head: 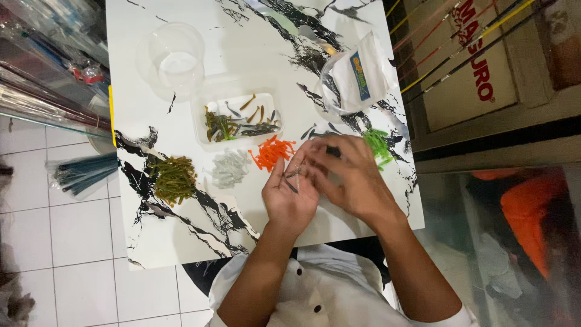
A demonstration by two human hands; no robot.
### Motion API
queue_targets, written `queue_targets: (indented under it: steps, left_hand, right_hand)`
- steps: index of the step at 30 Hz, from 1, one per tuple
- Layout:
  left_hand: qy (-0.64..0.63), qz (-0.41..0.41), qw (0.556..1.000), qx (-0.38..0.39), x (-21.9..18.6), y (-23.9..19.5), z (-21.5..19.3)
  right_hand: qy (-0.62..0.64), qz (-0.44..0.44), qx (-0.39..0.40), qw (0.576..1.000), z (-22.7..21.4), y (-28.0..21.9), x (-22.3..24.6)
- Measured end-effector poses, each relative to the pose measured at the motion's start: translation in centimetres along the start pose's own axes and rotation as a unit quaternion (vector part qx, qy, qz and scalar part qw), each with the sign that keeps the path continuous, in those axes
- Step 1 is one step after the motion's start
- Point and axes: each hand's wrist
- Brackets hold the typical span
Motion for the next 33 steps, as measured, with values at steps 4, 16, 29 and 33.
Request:
queue_targets:
  steps: [4,16,29,33]
  left_hand:
    - [0.015,-0.015,1.0,0.008,0.0,0.4,-0.7]
    - [0.01,-0.019,1.0,-0.004,-0.3,1.0,-2.6]
    - [-0.007,-0.011,1.0,0.014,-0.3,-0.6,0.6]
    - [-0.015,-0.006,1.0,0.017,-0.4,-0.2,0.0]
  right_hand:
    - [-0.042,-0.046,-0.009,0.998,0.3,-0.1,0.7]
    - [-0.014,-0.02,-0.014,1.0,0.8,-0.1,-0.3]
    - [-0.023,0.112,0.029,0.993,-0.6,0.7,-2.7]
    - [-0.046,0.104,0.02,0.993,-0.1,0.5,-3.2]
Point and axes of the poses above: each hand's wrist, its own y-axis towards the middle knuckle, its own z-axis out of the palm, x = y × z, and after that the axes turned 5 degrees about -y, right-handed
